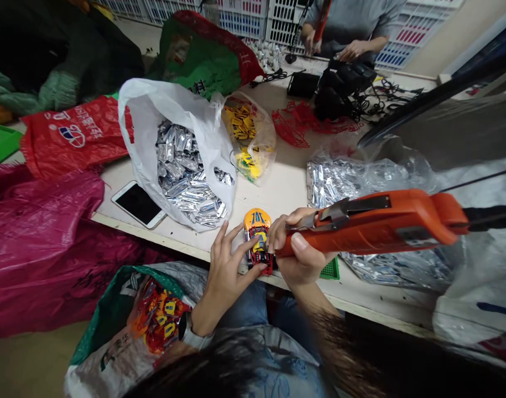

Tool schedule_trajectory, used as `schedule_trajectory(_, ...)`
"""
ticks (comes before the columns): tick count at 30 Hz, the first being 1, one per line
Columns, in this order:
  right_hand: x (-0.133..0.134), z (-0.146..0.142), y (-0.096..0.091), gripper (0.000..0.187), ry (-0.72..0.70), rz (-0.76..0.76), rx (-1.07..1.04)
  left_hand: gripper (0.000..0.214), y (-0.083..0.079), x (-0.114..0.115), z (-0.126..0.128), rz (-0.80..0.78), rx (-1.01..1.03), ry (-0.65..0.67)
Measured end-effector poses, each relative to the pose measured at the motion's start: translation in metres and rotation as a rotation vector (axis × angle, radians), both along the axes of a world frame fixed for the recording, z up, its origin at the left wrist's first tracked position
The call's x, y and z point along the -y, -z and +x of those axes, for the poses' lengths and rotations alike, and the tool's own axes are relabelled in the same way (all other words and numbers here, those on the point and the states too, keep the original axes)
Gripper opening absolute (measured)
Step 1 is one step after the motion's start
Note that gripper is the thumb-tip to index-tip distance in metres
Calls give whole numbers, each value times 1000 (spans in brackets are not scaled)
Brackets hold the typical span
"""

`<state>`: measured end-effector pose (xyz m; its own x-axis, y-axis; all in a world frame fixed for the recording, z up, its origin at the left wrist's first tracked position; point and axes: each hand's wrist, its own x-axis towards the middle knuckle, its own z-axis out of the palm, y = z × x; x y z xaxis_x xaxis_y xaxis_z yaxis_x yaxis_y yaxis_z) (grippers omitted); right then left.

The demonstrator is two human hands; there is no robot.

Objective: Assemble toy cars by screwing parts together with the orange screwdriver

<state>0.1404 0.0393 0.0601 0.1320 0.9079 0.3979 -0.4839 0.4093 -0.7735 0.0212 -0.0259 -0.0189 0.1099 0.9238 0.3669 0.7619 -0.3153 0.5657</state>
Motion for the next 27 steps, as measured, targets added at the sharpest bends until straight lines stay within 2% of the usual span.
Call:
schedule_trajectory(8,2,1,7,14,-54,50,44,43,1,2,0,-21,3,-7)
schedule_trajectory(13,0,4,22,31,-57,9,326,43,0,2,0,-52,17,-7)
schedule_trajectory(16,-1,6,30,32,-118,15,392,42,0,2,2,-65,9,-34)
schedule_trajectory(21,3,7,33,32,-198,10,392,44,0,5,6,-82,3,-57)
schedule_trajectory(24,4,2,25,28,-120,-10,274,47,-1,6,7,-110,9,-64)
schedule_trajectory(27,-2,0,7,20,-18,-66,121,46,-2,7,9,-144,42,-76)
